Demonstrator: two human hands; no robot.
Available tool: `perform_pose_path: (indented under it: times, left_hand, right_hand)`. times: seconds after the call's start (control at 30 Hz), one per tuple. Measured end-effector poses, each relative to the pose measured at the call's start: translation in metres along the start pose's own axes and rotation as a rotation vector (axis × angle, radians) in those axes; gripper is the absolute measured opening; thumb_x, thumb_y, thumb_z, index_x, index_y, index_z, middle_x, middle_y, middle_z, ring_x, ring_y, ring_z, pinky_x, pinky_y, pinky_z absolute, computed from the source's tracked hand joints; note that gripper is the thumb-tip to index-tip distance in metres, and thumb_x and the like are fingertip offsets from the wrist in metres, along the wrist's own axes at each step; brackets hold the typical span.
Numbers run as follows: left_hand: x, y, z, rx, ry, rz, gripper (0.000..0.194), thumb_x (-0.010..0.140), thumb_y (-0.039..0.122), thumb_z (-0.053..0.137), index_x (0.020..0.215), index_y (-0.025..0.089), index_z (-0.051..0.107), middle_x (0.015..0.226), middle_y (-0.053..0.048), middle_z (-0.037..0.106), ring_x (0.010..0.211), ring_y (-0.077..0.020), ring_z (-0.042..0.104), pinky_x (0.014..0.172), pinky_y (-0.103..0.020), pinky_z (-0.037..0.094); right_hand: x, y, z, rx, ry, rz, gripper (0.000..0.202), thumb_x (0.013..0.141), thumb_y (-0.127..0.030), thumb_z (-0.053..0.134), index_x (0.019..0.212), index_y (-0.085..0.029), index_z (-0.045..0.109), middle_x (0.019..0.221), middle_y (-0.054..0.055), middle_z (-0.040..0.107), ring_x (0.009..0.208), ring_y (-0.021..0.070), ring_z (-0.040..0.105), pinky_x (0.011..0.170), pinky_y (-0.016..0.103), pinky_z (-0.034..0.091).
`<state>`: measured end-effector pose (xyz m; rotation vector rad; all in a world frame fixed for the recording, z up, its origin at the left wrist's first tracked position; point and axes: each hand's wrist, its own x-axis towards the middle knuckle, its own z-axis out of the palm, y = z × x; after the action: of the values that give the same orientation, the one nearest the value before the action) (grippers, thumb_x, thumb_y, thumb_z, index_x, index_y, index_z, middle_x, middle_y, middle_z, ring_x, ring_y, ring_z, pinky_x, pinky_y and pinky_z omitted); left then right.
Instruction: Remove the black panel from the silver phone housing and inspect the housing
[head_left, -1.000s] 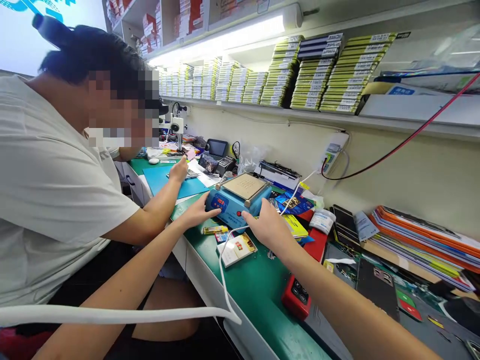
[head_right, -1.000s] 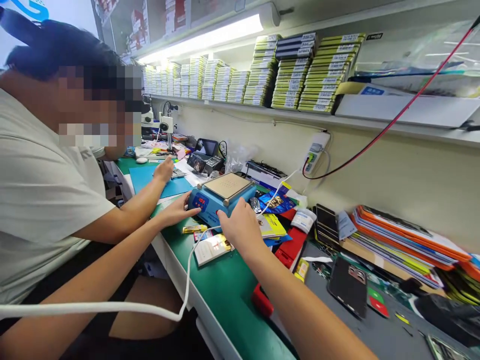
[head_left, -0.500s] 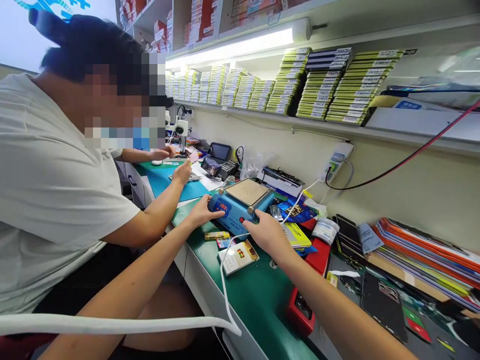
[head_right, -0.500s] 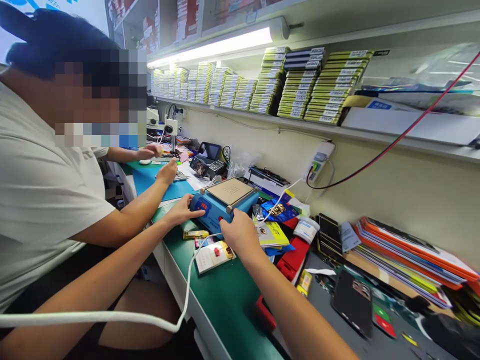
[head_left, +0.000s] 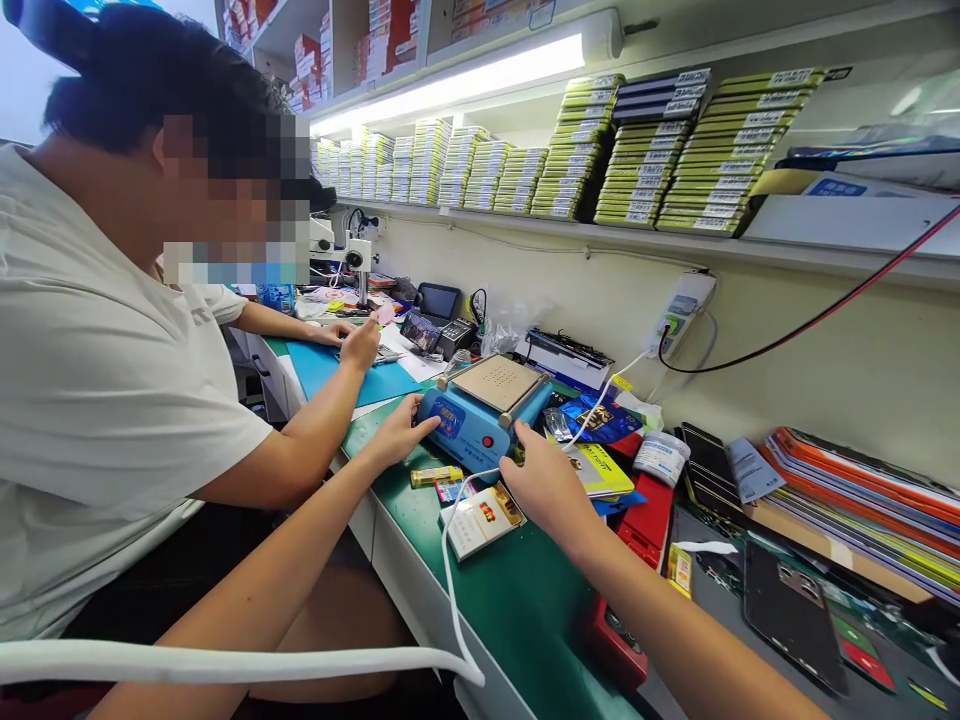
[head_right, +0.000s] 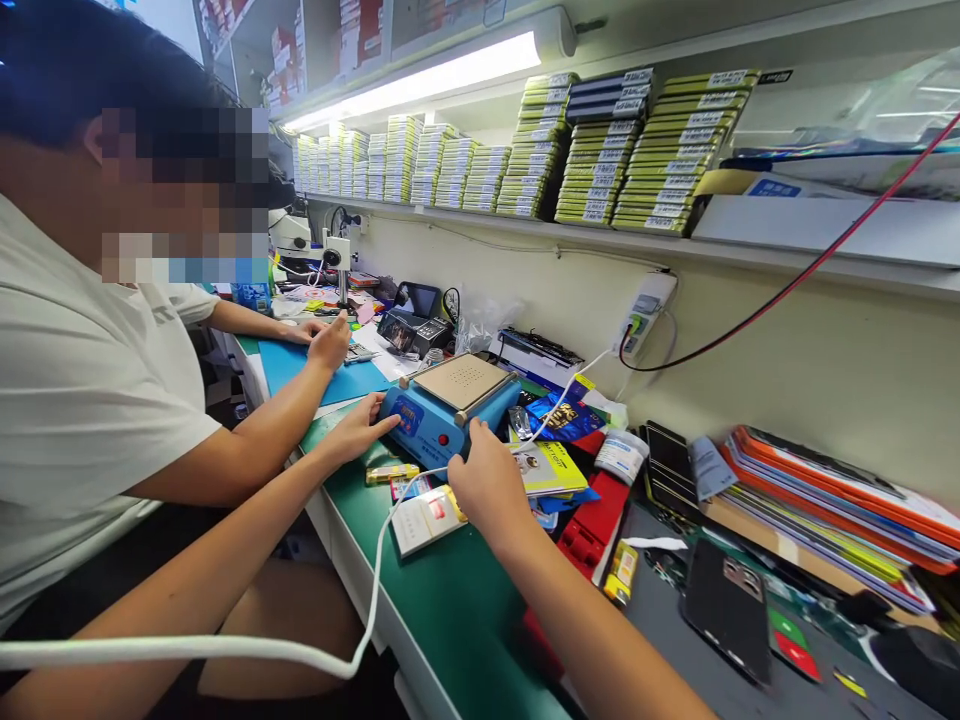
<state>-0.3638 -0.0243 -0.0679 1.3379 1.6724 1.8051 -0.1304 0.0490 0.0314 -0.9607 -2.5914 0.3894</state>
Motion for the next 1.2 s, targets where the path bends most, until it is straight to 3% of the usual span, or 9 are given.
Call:
perform_pose_path:
  times: [0.57,0.9,1.2]
  left_hand:
    - [0.003,-0.012,-0.005,-0.046,0.000,0.025,0.035,0.094,0.039,0.060,0.122,0.017,0.060,0.122,-0.009,0.064,0.107,-0.0238,0.064,0.093,-0.048,0.053]
    - [-0.002,-0.003,-0.001,-0.044,-0.007,0.001,0.033,0.093,0.036,0.062,0.120,0.017,0.061,0.119,-0.008,0.066,0.106,-0.0234,0.065,0.092,-0.047,0.054]
    - [-0.001,-0.007,-0.002,-0.022,-0.002,-0.008,0.033,0.093,0.037,0.062,0.119,0.016,0.061,0.115,-0.008,0.066,0.101,-0.0221,0.066,0.089,-0.046,0.055]
  right_hand:
    - [-0.005,-0.002,0.007,-0.024,0.030,-0.013,0.057,0.093,-0.014,0.057,0.147,-0.008,0.042,0.150,0.020,0.046,0.137,0.0297,0.047,0.112,0.048,0.040]
    - [-0.005,0.002,0.012,-0.069,0.043,-0.029,0.059,0.091,-0.012,0.053,0.148,-0.004,0.039,0.151,0.021,0.046,0.137,0.0299,0.047,0.112,0.046,0.039]
    - [-0.004,0.000,0.013,-0.116,0.055,-0.034,0.059,0.090,-0.013,0.047,0.148,0.000,0.041,0.147,0.023,0.050,0.128,0.0343,0.055,0.107,0.044,0.043]
